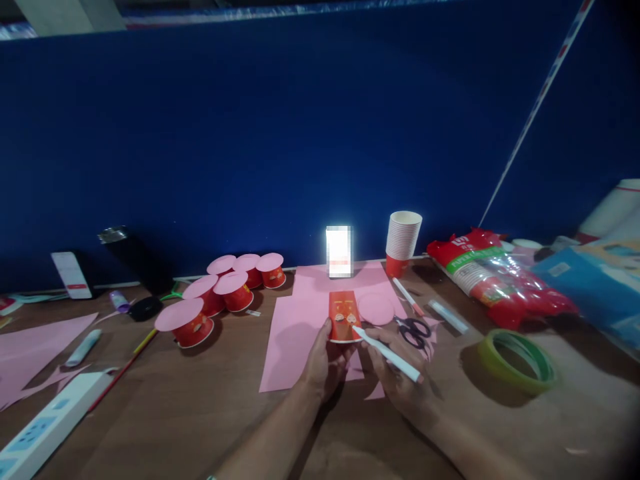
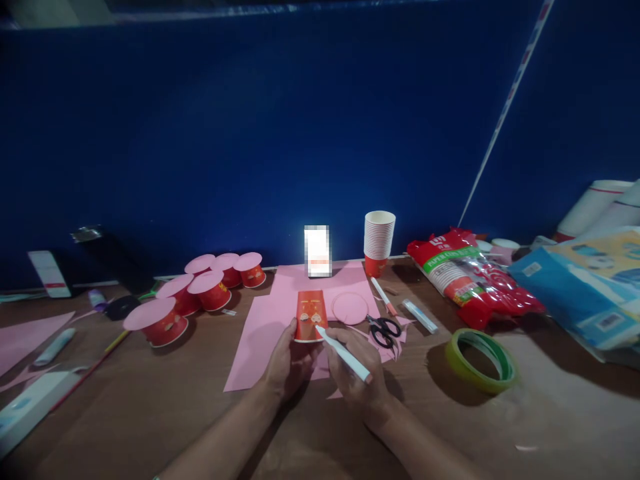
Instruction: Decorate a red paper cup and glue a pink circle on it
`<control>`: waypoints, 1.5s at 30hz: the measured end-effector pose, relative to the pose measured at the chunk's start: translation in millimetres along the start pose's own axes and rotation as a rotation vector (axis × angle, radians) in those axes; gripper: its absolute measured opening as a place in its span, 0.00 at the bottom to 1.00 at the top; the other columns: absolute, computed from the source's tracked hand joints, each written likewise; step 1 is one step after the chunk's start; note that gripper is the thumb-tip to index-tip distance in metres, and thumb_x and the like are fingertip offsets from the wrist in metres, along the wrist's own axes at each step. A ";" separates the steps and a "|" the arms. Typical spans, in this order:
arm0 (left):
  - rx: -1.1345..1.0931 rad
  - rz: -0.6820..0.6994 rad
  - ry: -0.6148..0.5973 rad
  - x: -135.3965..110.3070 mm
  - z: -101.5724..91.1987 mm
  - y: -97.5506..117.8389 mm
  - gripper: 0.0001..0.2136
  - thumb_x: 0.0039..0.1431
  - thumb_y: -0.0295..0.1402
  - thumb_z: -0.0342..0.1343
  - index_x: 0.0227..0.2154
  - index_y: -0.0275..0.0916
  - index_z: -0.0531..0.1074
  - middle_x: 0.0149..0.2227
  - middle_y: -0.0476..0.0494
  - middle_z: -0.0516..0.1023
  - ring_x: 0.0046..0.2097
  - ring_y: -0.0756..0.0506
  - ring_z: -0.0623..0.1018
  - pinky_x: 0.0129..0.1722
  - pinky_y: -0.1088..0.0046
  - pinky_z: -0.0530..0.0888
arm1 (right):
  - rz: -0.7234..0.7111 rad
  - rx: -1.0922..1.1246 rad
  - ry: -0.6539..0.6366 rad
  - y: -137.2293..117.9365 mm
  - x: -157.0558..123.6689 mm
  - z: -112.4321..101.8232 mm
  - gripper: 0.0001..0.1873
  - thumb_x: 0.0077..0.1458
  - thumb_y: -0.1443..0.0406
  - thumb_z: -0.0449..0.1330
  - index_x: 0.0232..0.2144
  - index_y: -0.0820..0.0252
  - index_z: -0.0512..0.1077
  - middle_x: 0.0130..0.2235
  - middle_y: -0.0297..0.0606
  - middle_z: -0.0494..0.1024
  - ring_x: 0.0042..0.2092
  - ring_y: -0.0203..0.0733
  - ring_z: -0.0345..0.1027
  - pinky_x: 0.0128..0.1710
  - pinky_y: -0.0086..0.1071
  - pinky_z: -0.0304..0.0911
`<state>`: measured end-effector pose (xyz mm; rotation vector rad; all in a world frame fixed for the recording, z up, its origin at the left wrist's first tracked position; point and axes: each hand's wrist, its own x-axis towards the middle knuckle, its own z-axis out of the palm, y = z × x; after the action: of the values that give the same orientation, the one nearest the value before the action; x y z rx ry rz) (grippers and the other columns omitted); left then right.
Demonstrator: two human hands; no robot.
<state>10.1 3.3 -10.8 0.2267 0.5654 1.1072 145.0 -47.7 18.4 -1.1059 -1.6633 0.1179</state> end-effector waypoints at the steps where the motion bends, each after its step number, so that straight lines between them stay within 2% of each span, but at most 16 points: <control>1: 0.000 0.003 -0.001 -0.2 0.2 0.0 0.15 0.60 0.38 0.55 0.41 0.30 0.75 0.41 0.37 0.81 0.43 0.44 0.79 0.51 0.69 0.73 | 0.003 0.003 -0.005 -0.4 0.6 -0.3 0.08 0.59 0.66 0.54 0.39 0.57 0.72 0.36 0.41 0.80 0.37 0.43 0.76 0.37 0.34 0.73; 7: 0.009 -0.015 0.023 -1.0 1.8 0.6 0.16 0.60 0.38 0.53 0.42 0.29 0.75 0.41 0.35 0.80 0.42 0.44 0.80 0.51 0.67 0.73 | -0.010 0.020 -0.039 2.1 -1.1 -1.1 0.08 0.60 0.67 0.54 0.39 0.57 0.72 0.37 0.41 0.80 0.39 0.43 0.76 0.39 0.34 0.73; 13: 0.002 -0.039 0.006 -2.2 2.9 1.5 0.16 0.61 0.39 0.53 0.41 0.30 0.75 0.37 0.38 0.81 0.39 0.45 0.80 0.48 0.70 0.74 | -0.004 0.021 -0.027 5.3 -3.8 -0.1 0.08 0.59 0.67 0.55 0.40 0.57 0.72 0.37 0.41 0.80 0.38 0.43 0.76 0.38 0.34 0.72; 27: 0.018 -0.041 -0.027 0.1 -3.9 -1.3 0.17 0.60 0.40 0.54 0.42 0.31 0.75 0.40 0.39 0.81 0.41 0.45 0.80 0.49 0.71 0.74 | 0.000 0.049 -0.025 4.8 -3.9 -0.1 0.09 0.60 0.67 0.54 0.41 0.58 0.73 0.37 0.42 0.80 0.37 0.43 0.76 0.38 0.34 0.72; 32: 0.018 -0.031 -0.023 0.2 -2.9 -0.7 0.18 0.60 0.40 0.54 0.45 0.30 0.74 0.44 0.36 0.80 0.45 0.43 0.79 0.50 0.69 0.73 | -0.001 0.048 -0.023 6.2 -4.4 0.3 0.09 0.60 0.67 0.54 0.41 0.59 0.73 0.36 0.42 0.80 0.37 0.43 0.75 0.37 0.33 0.71; 37: 0.054 -0.060 -0.021 -1.5 -2.0 0.6 0.18 0.61 0.41 0.53 0.44 0.31 0.74 0.40 0.38 0.81 0.43 0.44 0.79 0.49 0.70 0.73 | -0.009 0.065 -0.051 7.9 -6.7 0.6 0.10 0.60 0.68 0.53 0.42 0.58 0.72 0.37 0.41 0.79 0.37 0.43 0.75 0.37 0.34 0.71; 42: 0.059 -0.060 -0.064 -0.5 -4.3 -0.5 0.21 0.60 0.43 0.53 0.46 0.30 0.73 0.43 0.36 0.80 0.46 0.43 0.78 0.53 0.69 0.71 | -0.003 0.037 -0.041 8.4 -7.0 0.2 0.09 0.59 0.67 0.54 0.42 0.58 0.72 0.36 0.41 0.79 0.35 0.43 0.75 0.35 0.33 0.70; 45: 0.054 -0.039 -0.062 -0.3 -3.5 -0.9 0.19 0.60 0.42 0.53 0.45 0.30 0.74 0.42 0.36 0.80 0.46 0.43 0.78 0.54 0.68 0.70 | -0.032 0.047 -0.039 10.5 -7.9 1.6 0.10 0.59 0.69 0.54 0.42 0.58 0.71 0.37 0.41 0.79 0.37 0.43 0.75 0.36 0.34 0.70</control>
<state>8.9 2.3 -14.0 0.2943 0.5424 1.0444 149.9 -46.7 6.2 -1.0472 -1.7038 0.1590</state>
